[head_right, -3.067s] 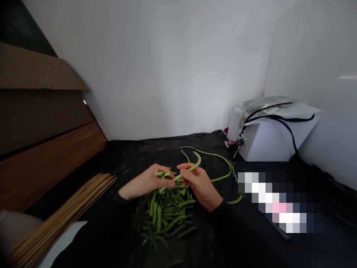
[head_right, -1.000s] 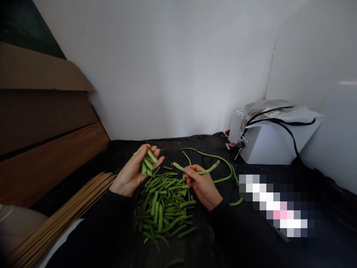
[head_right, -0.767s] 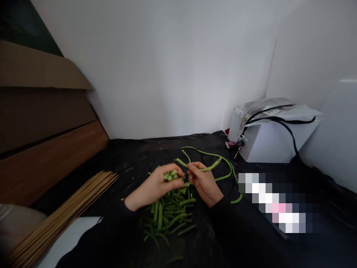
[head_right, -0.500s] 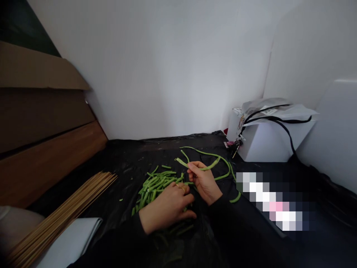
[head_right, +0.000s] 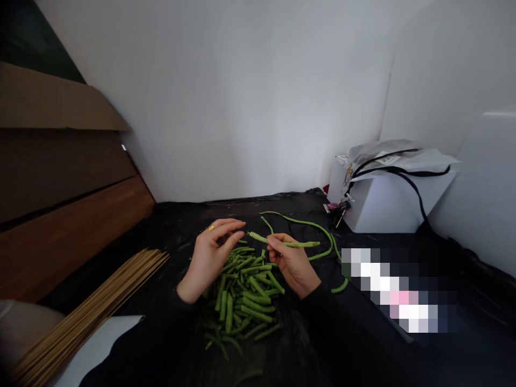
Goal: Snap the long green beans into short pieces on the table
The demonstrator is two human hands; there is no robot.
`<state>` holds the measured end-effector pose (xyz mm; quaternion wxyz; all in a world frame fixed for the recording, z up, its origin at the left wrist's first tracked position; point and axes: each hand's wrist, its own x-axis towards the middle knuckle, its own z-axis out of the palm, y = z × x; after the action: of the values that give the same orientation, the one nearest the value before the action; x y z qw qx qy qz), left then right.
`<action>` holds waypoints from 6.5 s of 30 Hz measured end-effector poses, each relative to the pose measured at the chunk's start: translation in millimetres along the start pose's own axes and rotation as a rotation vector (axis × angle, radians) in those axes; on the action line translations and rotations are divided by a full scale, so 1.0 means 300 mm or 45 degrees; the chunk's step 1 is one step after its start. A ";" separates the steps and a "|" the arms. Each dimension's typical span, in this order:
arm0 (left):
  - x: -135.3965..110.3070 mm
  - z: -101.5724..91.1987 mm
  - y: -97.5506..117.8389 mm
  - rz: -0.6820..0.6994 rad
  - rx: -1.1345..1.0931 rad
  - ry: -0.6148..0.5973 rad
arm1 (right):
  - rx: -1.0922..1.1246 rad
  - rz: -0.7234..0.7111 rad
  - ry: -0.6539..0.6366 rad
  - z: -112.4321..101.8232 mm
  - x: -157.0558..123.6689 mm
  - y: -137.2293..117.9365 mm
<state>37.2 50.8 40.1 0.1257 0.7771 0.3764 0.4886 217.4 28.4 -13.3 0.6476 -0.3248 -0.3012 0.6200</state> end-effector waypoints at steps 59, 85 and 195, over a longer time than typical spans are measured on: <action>0.109 -0.189 -0.026 -0.394 -1.241 0.520 | -0.075 0.114 -0.011 -0.028 0.014 0.005; 0.026 -0.112 -0.096 -0.113 0.431 -0.164 | -0.192 0.043 -0.086 0.005 -0.013 -0.002; -0.100 0.022 0.060 0.393 0.500 -0.675 | -0.925 -0.376 -0.347 0.049 -0.039 0.002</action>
<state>44.1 18.3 27.0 -0.0080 0.9337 0.2958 0.2018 204.8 17.3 -4.6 0.5272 -0.4003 -0.6267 0.4111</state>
